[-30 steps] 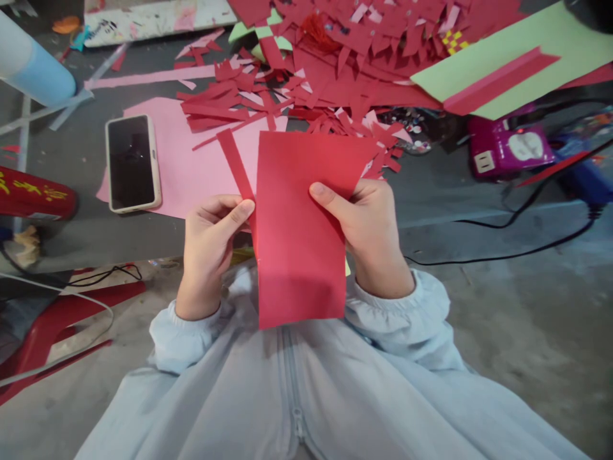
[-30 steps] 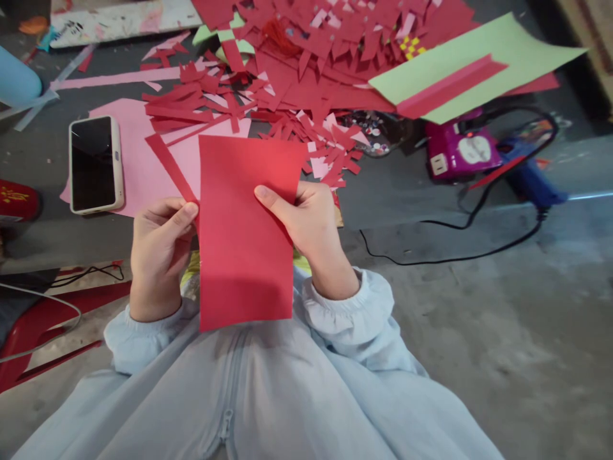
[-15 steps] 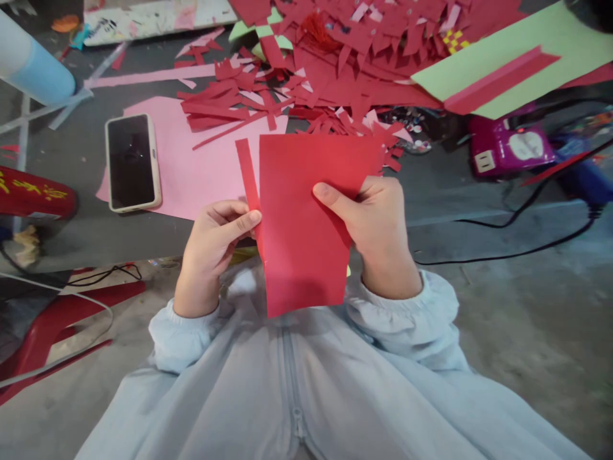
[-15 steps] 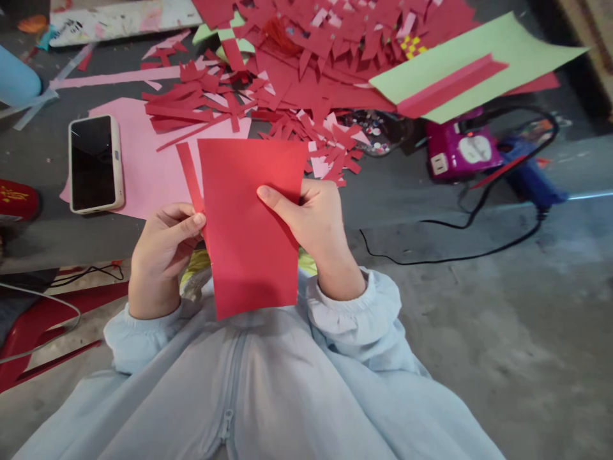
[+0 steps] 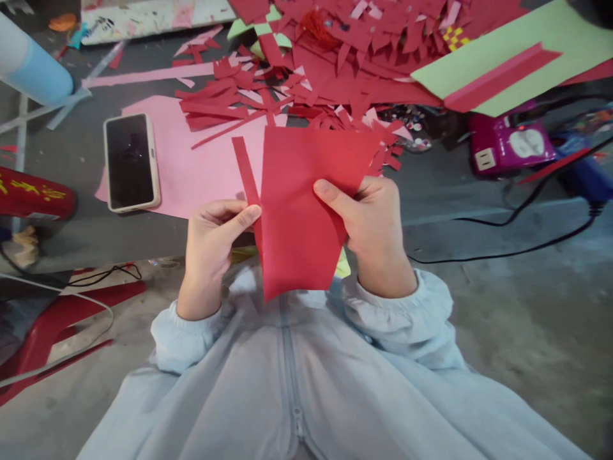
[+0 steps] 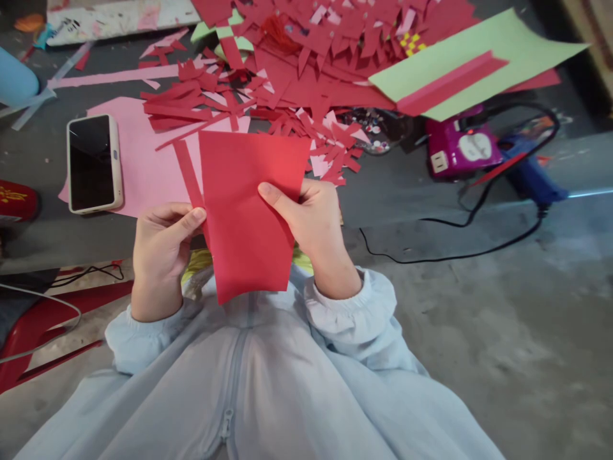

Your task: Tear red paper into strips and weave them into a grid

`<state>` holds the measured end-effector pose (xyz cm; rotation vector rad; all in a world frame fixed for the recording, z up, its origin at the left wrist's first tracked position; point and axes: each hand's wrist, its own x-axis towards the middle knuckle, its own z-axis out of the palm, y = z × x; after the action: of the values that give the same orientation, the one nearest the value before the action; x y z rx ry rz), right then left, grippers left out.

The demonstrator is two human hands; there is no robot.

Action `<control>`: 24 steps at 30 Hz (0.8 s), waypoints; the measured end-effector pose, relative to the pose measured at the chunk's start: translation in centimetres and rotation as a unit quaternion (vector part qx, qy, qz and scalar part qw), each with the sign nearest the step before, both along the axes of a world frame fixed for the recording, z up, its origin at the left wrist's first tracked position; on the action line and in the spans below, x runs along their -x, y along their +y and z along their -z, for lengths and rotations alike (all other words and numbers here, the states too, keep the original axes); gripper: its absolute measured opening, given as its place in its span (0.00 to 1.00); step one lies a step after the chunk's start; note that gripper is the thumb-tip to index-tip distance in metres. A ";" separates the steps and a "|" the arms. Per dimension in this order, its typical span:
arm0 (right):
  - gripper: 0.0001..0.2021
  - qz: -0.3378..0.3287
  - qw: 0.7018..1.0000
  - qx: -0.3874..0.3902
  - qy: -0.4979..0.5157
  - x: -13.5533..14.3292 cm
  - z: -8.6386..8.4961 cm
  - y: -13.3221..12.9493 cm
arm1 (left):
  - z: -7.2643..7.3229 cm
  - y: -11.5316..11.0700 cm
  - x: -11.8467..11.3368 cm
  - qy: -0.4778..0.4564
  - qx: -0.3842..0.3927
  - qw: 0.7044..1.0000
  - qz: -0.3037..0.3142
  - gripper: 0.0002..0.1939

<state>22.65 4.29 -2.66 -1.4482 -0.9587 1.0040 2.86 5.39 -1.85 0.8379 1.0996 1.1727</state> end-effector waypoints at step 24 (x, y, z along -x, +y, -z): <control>0.16 -0.022 0.999 0.025 0.027 -0.1 0.2 -0.1 | -0.3 0.2 0.8 0.010 0.077 0.996 0.039 0.16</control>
<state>22.71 4.16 -2.91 -1.4387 -0.9356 1.1018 2.09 5.62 -1.50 0.7671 1.1476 1.0046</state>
